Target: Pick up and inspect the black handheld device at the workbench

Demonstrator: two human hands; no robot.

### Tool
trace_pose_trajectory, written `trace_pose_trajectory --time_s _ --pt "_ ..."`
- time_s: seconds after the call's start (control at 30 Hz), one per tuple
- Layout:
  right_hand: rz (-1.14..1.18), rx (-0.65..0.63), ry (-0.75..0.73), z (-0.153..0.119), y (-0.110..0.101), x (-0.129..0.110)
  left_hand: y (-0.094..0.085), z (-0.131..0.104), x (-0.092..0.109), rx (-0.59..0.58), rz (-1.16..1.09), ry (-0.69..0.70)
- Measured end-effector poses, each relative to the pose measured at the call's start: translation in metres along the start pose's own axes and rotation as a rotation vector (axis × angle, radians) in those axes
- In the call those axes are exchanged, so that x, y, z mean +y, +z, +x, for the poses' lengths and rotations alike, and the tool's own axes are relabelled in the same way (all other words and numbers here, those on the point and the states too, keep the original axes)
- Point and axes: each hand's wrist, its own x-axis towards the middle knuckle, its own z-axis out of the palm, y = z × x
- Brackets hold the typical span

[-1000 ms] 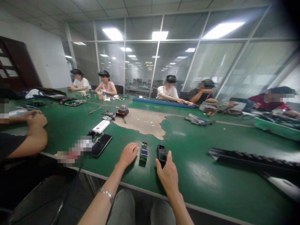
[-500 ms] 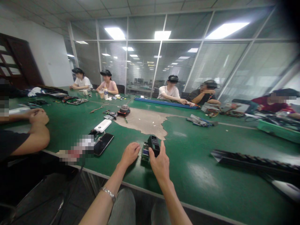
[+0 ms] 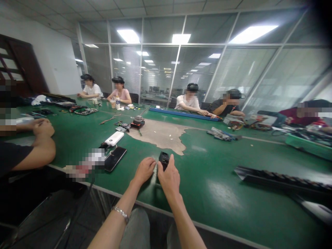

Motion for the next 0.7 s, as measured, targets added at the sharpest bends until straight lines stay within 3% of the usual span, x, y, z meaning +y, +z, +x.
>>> trace_pose_trajectory --time_s 0.13,0.43,0.7 --pt "-0.084 -0.041 0.016 -0.002 -0.002 -0.005 0.001 0.0 -0.002 0.004 -0.005 -0.009" --pt "-0.091 -0.002 -0.027 -0.016 0.006 -0.001 0.002 0.0 -0.003 0.006 -0.004 -0.005" --pt "-0.053 0.025 -0.087 -0.027 0.022 0.016 0.0 0.001 -0.001 -0.016 0.016 0.028"
